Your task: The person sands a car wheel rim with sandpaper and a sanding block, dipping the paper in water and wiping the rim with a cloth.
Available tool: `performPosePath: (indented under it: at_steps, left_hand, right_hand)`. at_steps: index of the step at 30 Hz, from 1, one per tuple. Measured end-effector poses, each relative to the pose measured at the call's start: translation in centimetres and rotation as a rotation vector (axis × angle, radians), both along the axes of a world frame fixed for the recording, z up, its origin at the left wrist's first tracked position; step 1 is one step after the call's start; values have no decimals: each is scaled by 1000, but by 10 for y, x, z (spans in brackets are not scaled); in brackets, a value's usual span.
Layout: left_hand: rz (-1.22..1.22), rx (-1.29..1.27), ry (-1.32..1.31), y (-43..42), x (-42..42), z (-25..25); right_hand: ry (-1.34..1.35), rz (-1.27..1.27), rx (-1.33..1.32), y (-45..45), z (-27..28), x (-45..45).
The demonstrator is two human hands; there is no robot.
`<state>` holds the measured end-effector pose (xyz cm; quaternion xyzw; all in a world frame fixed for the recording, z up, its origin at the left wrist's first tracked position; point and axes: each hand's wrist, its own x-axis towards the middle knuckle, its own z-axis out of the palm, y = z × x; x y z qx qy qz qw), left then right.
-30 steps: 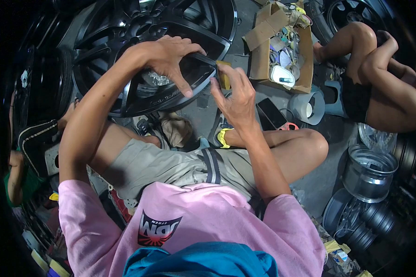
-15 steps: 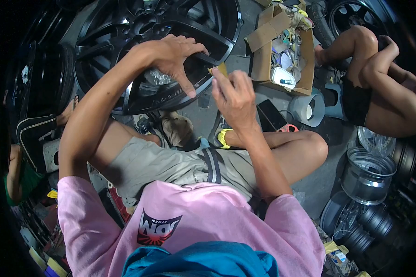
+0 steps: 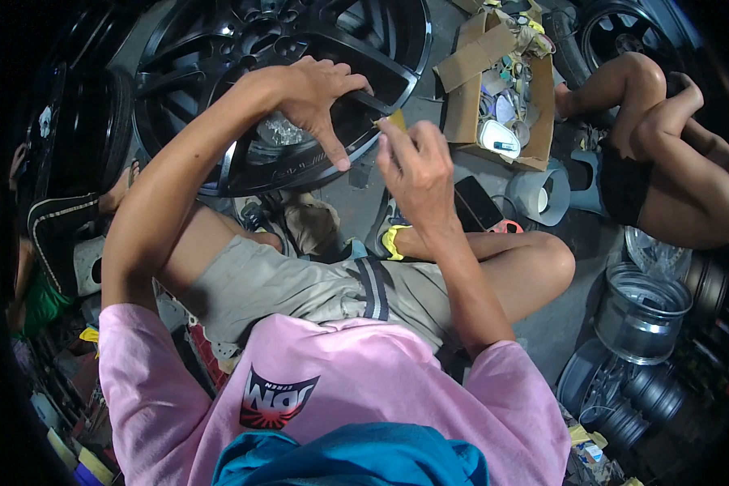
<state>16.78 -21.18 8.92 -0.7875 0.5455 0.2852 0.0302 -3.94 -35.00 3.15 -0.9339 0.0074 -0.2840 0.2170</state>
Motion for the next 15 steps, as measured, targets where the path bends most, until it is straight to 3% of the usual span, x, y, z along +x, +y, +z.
performPosePath:
  at_steps: [3,8,15]
  left_hand:
    - [-2,33,10,-1,-1,3]
    - [18,12,4,-1,-2,1]
    - [28,10,6,-2,-1,1]
  right_hand:
    - [-57,112,37,19,0,-5]
    - [-53,-97,-5,-20,-1,3]
    - [-43,4,-57,-5,-2,-3]
